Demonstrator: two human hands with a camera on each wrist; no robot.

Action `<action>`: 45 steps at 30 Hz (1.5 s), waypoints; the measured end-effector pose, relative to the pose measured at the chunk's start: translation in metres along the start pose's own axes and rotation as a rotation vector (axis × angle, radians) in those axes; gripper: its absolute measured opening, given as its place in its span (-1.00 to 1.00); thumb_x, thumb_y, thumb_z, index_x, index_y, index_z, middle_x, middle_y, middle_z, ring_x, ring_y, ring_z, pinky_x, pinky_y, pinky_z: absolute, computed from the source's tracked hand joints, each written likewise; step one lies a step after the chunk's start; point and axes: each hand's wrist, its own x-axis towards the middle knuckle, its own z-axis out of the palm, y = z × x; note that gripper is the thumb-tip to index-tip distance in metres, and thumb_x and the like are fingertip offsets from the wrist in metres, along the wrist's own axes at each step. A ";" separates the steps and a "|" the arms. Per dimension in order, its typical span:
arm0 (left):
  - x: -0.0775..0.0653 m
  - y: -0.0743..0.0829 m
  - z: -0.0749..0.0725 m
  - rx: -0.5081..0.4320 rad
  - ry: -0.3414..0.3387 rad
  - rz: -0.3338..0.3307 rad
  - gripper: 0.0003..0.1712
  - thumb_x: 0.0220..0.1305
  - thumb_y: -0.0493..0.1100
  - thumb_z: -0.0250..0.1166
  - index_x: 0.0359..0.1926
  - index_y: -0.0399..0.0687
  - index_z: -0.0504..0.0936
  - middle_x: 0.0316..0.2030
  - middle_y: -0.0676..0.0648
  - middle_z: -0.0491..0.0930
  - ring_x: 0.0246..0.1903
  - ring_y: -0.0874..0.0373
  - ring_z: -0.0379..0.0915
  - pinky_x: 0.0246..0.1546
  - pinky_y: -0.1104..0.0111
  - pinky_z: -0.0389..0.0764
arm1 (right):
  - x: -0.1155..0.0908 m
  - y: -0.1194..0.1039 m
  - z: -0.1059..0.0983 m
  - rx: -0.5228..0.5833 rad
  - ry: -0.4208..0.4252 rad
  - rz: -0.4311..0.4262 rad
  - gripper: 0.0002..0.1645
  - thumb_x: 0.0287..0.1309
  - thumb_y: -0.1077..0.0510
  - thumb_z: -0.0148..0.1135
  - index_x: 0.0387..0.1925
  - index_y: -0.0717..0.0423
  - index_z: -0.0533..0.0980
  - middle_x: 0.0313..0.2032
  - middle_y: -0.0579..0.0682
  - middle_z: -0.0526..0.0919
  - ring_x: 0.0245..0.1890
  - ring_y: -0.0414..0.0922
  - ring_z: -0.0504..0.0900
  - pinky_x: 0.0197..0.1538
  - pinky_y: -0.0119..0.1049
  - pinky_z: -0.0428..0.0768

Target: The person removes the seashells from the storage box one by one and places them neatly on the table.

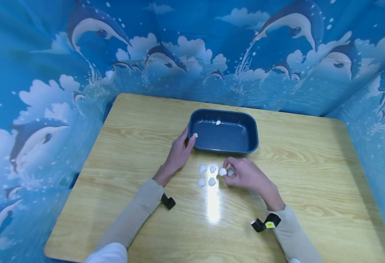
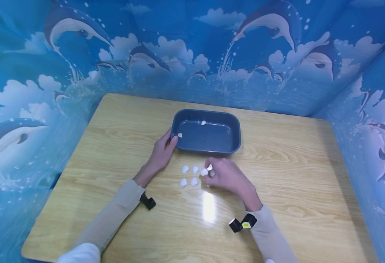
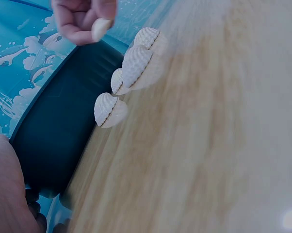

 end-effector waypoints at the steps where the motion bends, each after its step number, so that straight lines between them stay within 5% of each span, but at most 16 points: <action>1: 0.000 0.000 0.000 0.002 0.001 0.002 -0.29 0.70 0.05 -0.06 0.66 -0.10 -0.01 0.64 -0.07 0.00 0.60 0.19 -0.08 0.59 0.25 0.10 | -0.002 0.001 0.002 0.005 -0.007 0.004 -0.75 0.06 0.11 0.45 -0.20 0.04 0.62 -0.66 -0.24 0.38 -0.65 -0.35 0.26 -0.58 -0.42 0.25; 15: 0.001 0.000 0.000 0.000 0.002 0.005 -0.29 0.70 0.03 -0.06 0.67 -0.08 -0.01 0.64 -0.05 0.01 0.60 0.20 -0.07 0.59 0.24 0.10 | -0.013 0.004 0.022 -0.010 -0.096 0.034 -0.72 0.05 0.09 0.47 -0.17 0.01 0.65 -0.63 -0.29 0.34 -0.62 -0.36 0.23 -0.56 -0.42 0.24; 45: -0.001 0.003 -0.001 -0.025 -0.004 0.005 -0.29 0.70 0.01 -0.05 0.67 -0.09 -0.01 0.63 -0.03 0.01 0.59 0.17 -0.04 0.57 0.24 0.15 | -0.011 -0.002 0.011 -0.001 -0.100 0.034 -0.77 0.27 0.04 0.42 -0.09 0.02 0.70 -0.61 -0.28 0.42 -0.61 -0.36 0.31 -0.55 -0.43 0.29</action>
